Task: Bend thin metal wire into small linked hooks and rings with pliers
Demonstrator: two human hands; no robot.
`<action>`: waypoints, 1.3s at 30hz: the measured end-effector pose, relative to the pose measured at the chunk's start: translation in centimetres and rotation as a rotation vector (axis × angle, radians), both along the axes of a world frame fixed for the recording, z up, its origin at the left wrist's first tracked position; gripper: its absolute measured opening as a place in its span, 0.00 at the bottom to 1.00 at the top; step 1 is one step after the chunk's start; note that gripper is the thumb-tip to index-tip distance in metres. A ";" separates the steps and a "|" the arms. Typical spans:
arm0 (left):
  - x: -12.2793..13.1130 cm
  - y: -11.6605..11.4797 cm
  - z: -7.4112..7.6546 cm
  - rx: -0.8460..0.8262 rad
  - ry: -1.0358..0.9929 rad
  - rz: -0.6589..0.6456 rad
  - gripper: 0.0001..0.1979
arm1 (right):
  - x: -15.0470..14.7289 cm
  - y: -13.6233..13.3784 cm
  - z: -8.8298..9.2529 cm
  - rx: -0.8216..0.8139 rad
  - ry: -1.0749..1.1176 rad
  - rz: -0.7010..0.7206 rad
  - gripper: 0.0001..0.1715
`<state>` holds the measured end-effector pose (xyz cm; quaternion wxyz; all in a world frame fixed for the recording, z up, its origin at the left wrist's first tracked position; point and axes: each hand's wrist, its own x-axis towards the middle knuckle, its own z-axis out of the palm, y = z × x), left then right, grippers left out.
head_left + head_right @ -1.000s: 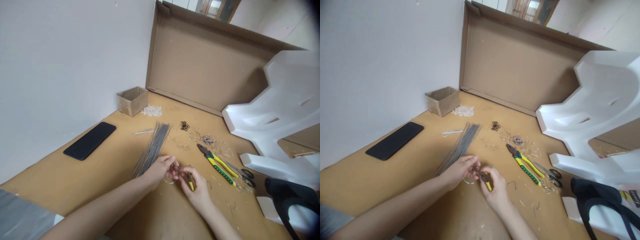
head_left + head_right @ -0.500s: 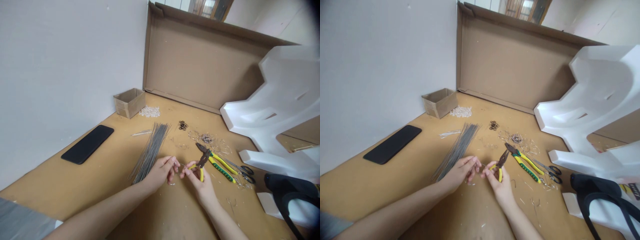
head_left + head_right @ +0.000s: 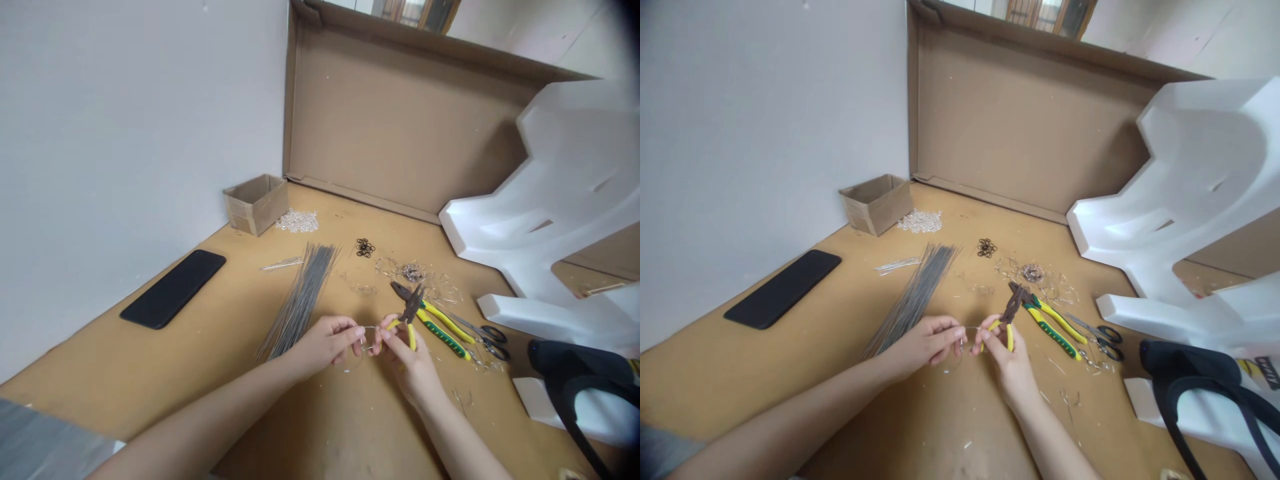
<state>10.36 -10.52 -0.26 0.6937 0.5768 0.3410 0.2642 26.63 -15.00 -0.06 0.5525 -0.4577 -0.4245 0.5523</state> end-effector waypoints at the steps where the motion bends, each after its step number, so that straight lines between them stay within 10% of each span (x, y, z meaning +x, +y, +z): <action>1: -0.1 0.0 0.0 -0.025 -0.001 -0.021 0.14 | 0.0 0.0 0.1 -0.011 0.018 0.000 0.11; 12: 0.0 -0.2 -0.1 -0.277 0.056 -0.106 0.12 | 0.3 -0.2 0.5 -0.008 -0.137 0.096 0.08; 39: -0.4 -0.1 0.4 -0.164 -0.009 -0.144 0.13 | 1.4 0.0 1.5 -0.035 -0.171 0.105 0.07</action>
